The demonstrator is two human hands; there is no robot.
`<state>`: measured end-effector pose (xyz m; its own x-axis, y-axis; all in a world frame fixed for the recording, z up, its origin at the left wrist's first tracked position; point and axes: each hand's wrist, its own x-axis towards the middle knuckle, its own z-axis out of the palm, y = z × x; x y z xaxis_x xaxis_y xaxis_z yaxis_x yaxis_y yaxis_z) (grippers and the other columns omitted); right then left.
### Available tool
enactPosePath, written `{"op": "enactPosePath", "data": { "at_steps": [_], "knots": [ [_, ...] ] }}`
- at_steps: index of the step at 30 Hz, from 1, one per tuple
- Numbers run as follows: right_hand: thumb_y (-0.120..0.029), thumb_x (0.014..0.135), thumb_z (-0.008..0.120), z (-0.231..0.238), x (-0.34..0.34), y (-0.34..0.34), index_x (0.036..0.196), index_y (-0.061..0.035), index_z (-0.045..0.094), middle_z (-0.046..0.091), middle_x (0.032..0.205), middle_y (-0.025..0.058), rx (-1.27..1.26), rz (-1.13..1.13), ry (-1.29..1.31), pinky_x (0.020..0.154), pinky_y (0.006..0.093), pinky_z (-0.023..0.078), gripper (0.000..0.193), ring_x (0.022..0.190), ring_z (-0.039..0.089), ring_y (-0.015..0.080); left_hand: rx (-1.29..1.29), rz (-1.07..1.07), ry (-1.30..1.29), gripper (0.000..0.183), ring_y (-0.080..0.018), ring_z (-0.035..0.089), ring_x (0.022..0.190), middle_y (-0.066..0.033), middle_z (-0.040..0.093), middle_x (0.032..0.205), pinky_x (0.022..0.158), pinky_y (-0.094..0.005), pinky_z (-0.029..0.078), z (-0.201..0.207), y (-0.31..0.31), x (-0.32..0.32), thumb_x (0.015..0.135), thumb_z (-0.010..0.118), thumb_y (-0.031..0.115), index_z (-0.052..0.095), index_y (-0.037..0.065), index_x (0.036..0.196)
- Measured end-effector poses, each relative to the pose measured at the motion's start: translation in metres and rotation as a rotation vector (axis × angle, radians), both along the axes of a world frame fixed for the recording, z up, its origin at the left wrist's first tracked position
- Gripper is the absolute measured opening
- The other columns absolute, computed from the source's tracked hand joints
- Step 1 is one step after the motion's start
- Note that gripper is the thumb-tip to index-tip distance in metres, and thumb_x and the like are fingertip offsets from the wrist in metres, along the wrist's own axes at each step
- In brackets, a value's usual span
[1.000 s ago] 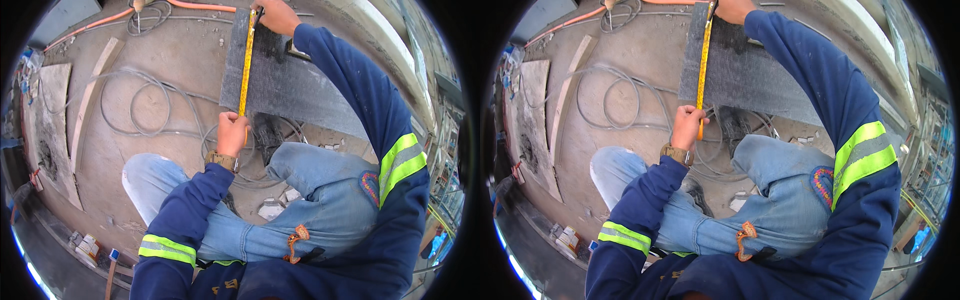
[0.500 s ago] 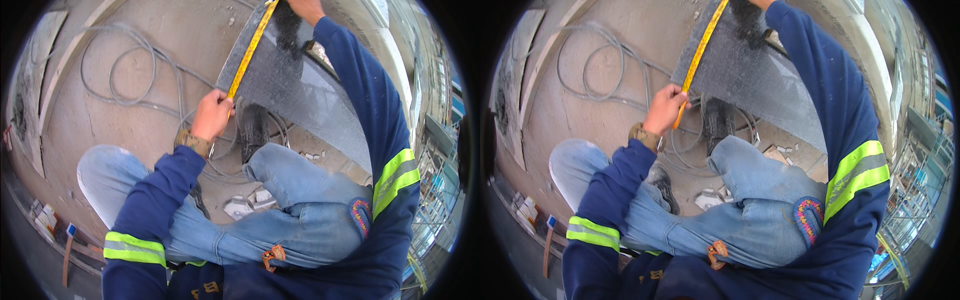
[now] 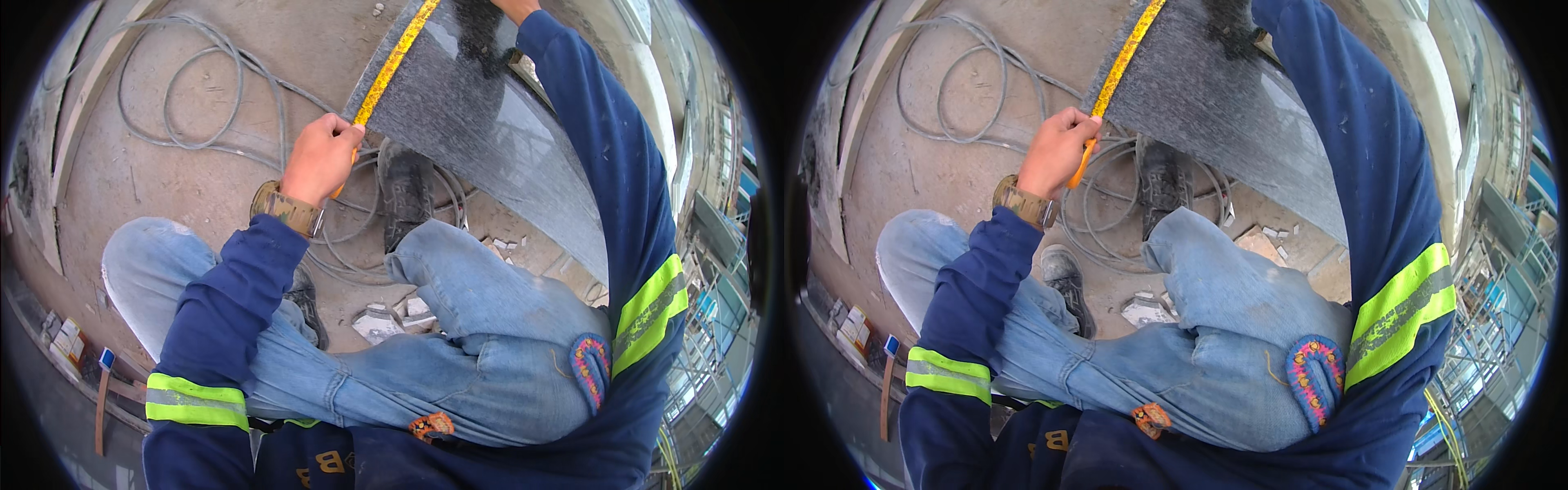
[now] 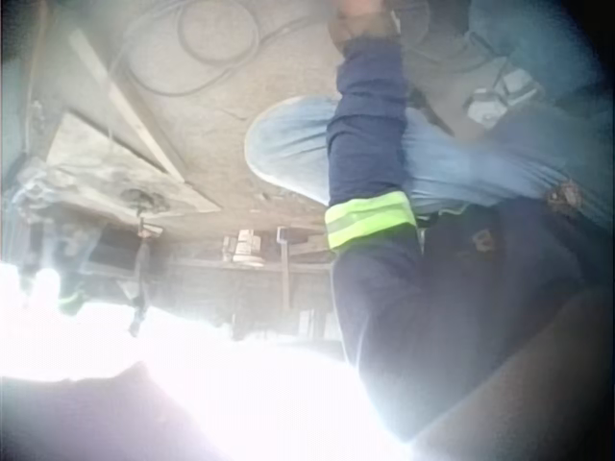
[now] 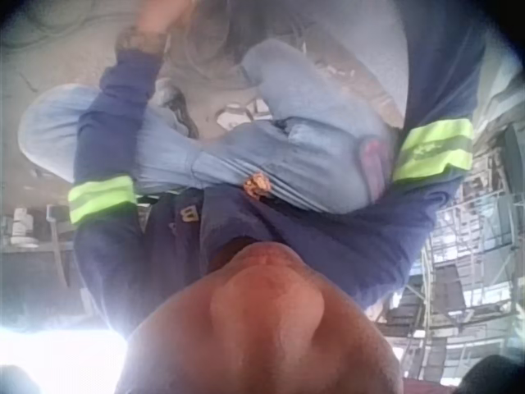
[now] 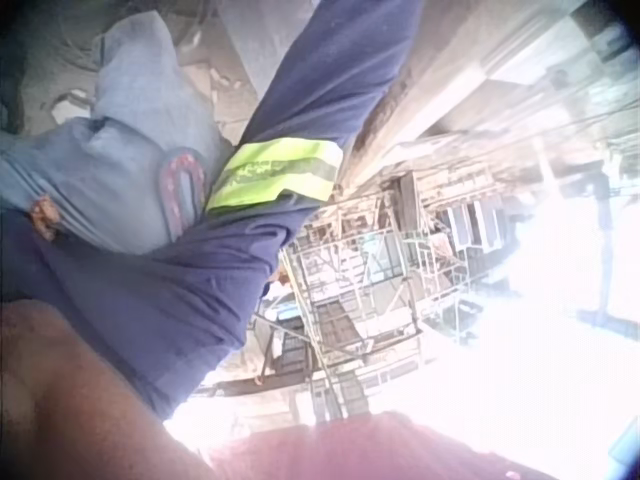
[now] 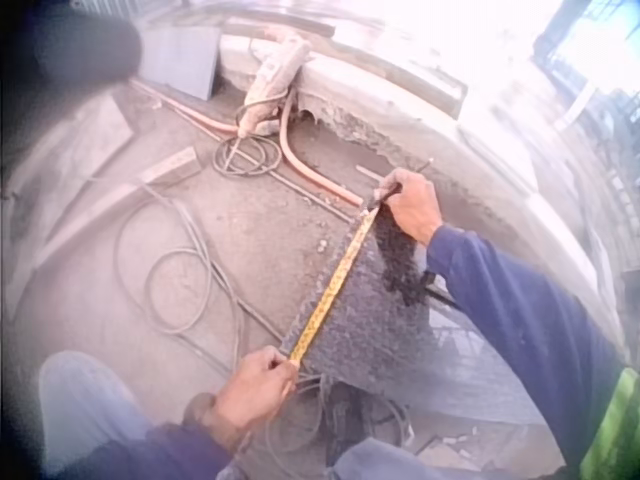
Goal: The person measures a dark tile with a tape measure and marks it with a pencil. They then apply masking tape to the tile and continue measuring and marking another tile.
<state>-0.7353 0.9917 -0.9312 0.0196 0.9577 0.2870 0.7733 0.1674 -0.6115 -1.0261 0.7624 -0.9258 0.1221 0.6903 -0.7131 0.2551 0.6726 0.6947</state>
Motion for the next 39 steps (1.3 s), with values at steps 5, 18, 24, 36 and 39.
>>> {"op": "enactPosePath", "data": {
  "at_steps": [5, 18, 24, 36, 39],
  "knots": [
    [-0.012, 0.086, 0.076, 0.000, 0.004, 0.001, 0.086, -0.0020, 0.073, 0.074, 0.078, 0.0146, -0.059, 0.029, 0.027, 0.070, 0.0359, 0.055, 0.010, 0.073, 0.071, 0.0215, -0.027, -0.124, 0.045, 0.042, -0.0215, 0.065, 0.067, -0.0121, 0.071, 0.075, 0.067, -0.0359, 0.050, 0.007, 0.017, -0.005, 0.094, 0.067, 0.037, 0.071, -0.005, 0.087],
    [-0.019, 0.085, 0.080, 0.005, -0.003, -0.007, 0.087, -0.0026, 0.072, 0.074, 0.081, 0.0157, -0.034, 0.034, -0.097, 0.075, 0.0375, 0.055, 0.018, 0.078, 0.072, 0.0267, 0.090, -0.203, 0.278, 0.057, -0.0367, 0.068, 0.107, -0.0257, 0.071, 0.112, 0.092, -0.0428, 0.051, -0.001, 0.024, -0.008, 0.090, 0.070, 0.041, 0.060, -0.003, 0.124],
    [-0.037, 0.097, 0.071, 0.029, -0.012, -0.012, 0.088, -0.0010, 0.068, 0.069, 0.074, 0.0155, 0.170, 0.024, -0.120, 0.066, 0.0411, 0.052, 0.037, 0.069, 0.068, 0.0315, 0.123, -0.308, 0.170, 0.053, -0.0395, 0.067, 0.111, -0.0258, 0.070, 0.114, 0.095, -0.0445, 0.051, -0.005, 0.032, -0.011, 0.090, 0.069, 0.033, 0.057, 0.001, 0.130],
    [-0.023, 0.098, 0.068, 0.045, -0.038, -0.042, 0.096, -0.0011, 0.069, 0.069, 0.083, 0.0076, 0.268, 0.296, -0.087, 0.070, 0.0381, 0.050, 0.022, 0.079, 0.066, 0.0189, 0.166, -0.390, 0.239, 0.045, -0.0436, 0.066, 0.112, -0.0292, 0.069, 0.114, 0.095, -0.0471, 0.052, 0.011, 0.034, -0.009, 0.092, 0.068, 0.028, 0.058, 0.001, 0.127],
    [-0.020, 0.091, 0.071, 0.028, 0.001, -0.018, 0.103, -0.0029, 0.072, 0.071, 0.088, 0.0113, 0.023, 0.323, -0.050, 0.075, 0.0387, 0.052, 0.021, 0.083, 0.069, 0.0228, 0.110, -0.327, 0.186, 0.045, -0.0417, 0.069, 0.104, -0.0257, 0.071, 0.105, 0.090, -0.0464, 0.053, 0.002, 0.030, -0.009, 0.092, 0.068, 0.028, 0.058, 0.001, 0.126]
  ]
}}
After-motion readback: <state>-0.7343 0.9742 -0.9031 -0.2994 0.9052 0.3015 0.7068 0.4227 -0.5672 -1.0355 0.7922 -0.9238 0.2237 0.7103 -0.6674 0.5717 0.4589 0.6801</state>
